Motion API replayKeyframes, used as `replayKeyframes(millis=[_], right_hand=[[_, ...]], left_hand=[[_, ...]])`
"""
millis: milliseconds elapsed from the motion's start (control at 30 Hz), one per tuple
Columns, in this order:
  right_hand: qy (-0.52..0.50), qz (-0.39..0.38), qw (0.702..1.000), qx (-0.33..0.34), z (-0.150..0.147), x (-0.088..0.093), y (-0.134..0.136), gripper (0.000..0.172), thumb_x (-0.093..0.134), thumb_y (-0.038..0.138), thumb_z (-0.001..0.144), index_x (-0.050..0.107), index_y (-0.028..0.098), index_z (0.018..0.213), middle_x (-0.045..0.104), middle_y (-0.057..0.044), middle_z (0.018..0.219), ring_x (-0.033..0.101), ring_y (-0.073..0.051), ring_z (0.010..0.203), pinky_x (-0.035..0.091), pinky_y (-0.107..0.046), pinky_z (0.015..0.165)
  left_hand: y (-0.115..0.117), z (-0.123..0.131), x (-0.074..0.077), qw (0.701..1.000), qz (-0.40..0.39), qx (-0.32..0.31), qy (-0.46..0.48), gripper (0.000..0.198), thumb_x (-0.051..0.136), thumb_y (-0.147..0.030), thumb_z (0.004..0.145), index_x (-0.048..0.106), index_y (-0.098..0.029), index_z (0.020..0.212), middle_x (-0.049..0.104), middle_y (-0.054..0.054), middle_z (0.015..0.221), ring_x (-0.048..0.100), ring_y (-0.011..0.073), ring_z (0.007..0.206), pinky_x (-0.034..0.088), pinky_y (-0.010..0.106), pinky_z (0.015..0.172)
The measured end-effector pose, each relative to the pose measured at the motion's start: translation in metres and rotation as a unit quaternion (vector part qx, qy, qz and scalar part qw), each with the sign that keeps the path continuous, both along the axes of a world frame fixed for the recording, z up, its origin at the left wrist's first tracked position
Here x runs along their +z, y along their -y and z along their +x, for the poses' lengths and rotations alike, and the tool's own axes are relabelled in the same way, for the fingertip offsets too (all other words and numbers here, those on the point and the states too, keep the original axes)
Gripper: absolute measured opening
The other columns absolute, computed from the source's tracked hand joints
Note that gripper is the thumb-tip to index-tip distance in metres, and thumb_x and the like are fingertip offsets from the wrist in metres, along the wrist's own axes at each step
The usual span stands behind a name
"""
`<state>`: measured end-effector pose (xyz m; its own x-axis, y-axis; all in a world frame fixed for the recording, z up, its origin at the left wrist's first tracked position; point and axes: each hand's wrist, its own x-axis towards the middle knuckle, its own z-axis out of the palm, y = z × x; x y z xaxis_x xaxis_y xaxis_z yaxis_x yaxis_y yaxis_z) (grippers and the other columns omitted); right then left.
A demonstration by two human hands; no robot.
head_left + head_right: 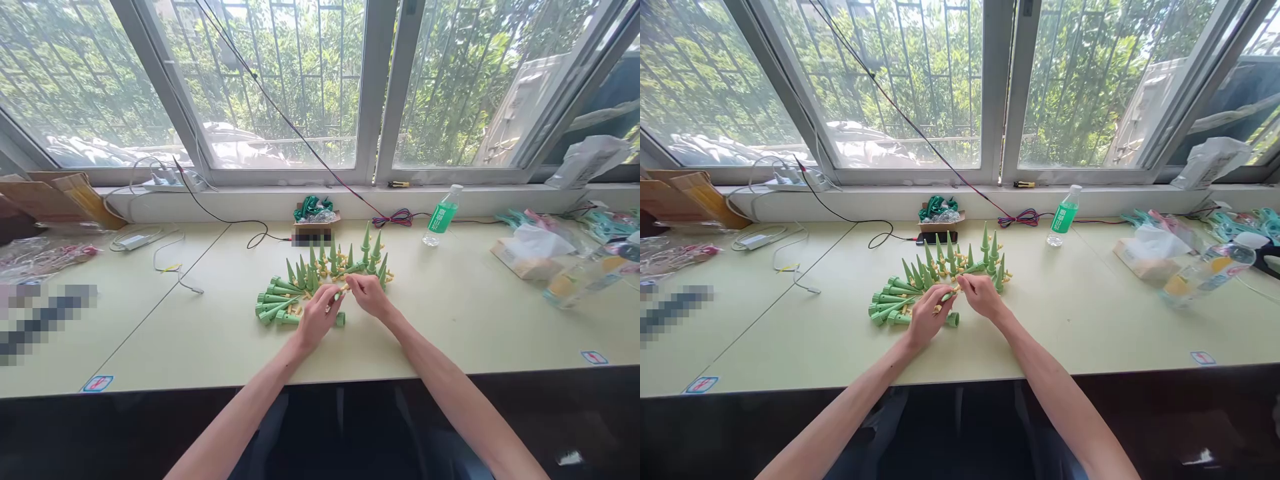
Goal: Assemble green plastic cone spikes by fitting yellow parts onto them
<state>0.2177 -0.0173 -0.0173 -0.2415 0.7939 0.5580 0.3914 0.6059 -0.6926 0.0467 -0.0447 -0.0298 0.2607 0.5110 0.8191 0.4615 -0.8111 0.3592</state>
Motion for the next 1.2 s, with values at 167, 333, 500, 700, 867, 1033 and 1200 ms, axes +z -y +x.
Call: replayKeyframes(millis=[167, 333, 500, 700, 867, 1033, 1200], right_hand=[[0.027, -0.003, 1.000, -0.007, -0.0017, 0.0020, 0.0023, 0.049, 0.038, 0.050, 0.099, 0.032, 0.020, 0.060, 0.032, 0.004, 0.054, 0.027, -0.010, 0.051, 0.025, -0.026, 0.051], [0.026, -0.002, 1.000, -0.005, -0.0026, 0.0014, 0.0027, 0.047, 0.039, 0.047, 0.099, 0.031, 0.021, 0.061, 0.032, 0.005, 0.054, 0.027, -0.009, 0.050, 0.025, -0.025, 0.051], [0.037, 0.004, 0.999, -0.010, -0.0039, 0.0002, 0.0024, 0.046, 0.038, 0.046, 0.099, 0.032, 0.021, 0.061, 0.035, 0.004, 0.053, 0.030, -0.010, 0.050, 0.026, -0.025, 0.051], [0.052, 0.004, 0.999, -0.002, -0.0061, -0.0014, 0.0026, 0.047, 0.035, 0.045, 0.100, 0.029, 0.021, 0.060, 0.036, 0.004, 0.053, 0.030, -0.010, 0.049, 0.024, -0.026, 0.050], [0.072, 0.009, 0.997, -0.004, -0.0081, -0.0019, 0.0036, 0.049, 0.032, 0.046, 0.101, 0.034, 0.021, 0.058, 0.035, 0.003, 0.052, 0.028, -0.010, 0.048, 0.024, -0.026, 0.050], [0.086, 0.014, 0.996, -0.005, -0.0091, -0.0022, 0.0046, 0.050, 0.032, 0.044, 0.101, 0.037, 0.020, 0.058, 0.037, 0.003, 0.051, 0.028, -0.011, 0.048, 0.023, -0.026, 0.050], [0.091, 0.009, 0.996, -0.002, -0.0090, -0.0013, 0.0059, 0.049, 0.032, 0.044, 0.101, 0.036, 0.020, 0.058, 0.038, 0.002, 0.051, 0.029, -0.011, 0.048, 0.023, -0.027, 0.051]], left_hand=[[-0.0008, -0.0012, -0.0009, 1.000, -0.008, 0.007, 0.005, 0.013, 0.054, -0.019, 0.094, 0.060, -0.020, 0.106, 0.066, 0.005, 0.097, 0.064, 0.0091, 0.070, 0.056, 0.020, 0.065], [-0.0003, -0.0019, 0.0018, 1.000, 0.012, 0.023, 0.007, 0.016, 0.058, -0.019, 0.092, 0.061, -0.019, 0.108, 0.066, 0.005, 0.095, 0.062, 0.0083, 0.065, 0.055, 0.020, 0.064], [-0.0007, -0.0035, 0.0019, 1.000, 0.017, 0.022, -0.011, 0.022, 0.056, -0.019, 0.093, 0.064, -0.021, 0.113, 0.067, 0.005, 0.097, 0.062, 0.0085, 0.066, 0.054, 0.021, 0.066], [-0.0014, -0.0046, -0.0022, 1.000, 0.010, 0.012, -0.009, 0.015, 0.058, -0.019, 0.091, 0.068, -0.020, 0.103, 0.066, 0.004, 0.092, 0.059, 0.0069, 0.061, 0.050, 0.019, 0.058], [-0.0014, -0.0042, -0.0042, 1.000, -0.007, 0.020, 0.002, 0.012, 0.057, -0.021, 0.092, 0.068, -0.020, 0.096, 0.067, 0.003, 0.085, 0.061, 0.0084, 0.063, 0.051, 0.019, 0.056], [-0.0006, -0.0047, -0.0046, 1.000, -0.011, 0.024, -0.004, 0.011, 0.056, -0.021, 0.092, 0.067, -0.019, 0.092, 0.065, 0.002, 0.081, 0.059, 0.0074, 0.060, 0.048, 0.017, 0.051], [0.0008, -0.0057, -0.0041, 1.000, -0.015, 0.021, -0.018, 0.010, 0.057, -0.020, 0.092, 0.066, -0.019, 0.093, 0.065, 0.002, 0.082, 0.057, 0.0067, 0.060, 0.047, 0.016, 0.051]])
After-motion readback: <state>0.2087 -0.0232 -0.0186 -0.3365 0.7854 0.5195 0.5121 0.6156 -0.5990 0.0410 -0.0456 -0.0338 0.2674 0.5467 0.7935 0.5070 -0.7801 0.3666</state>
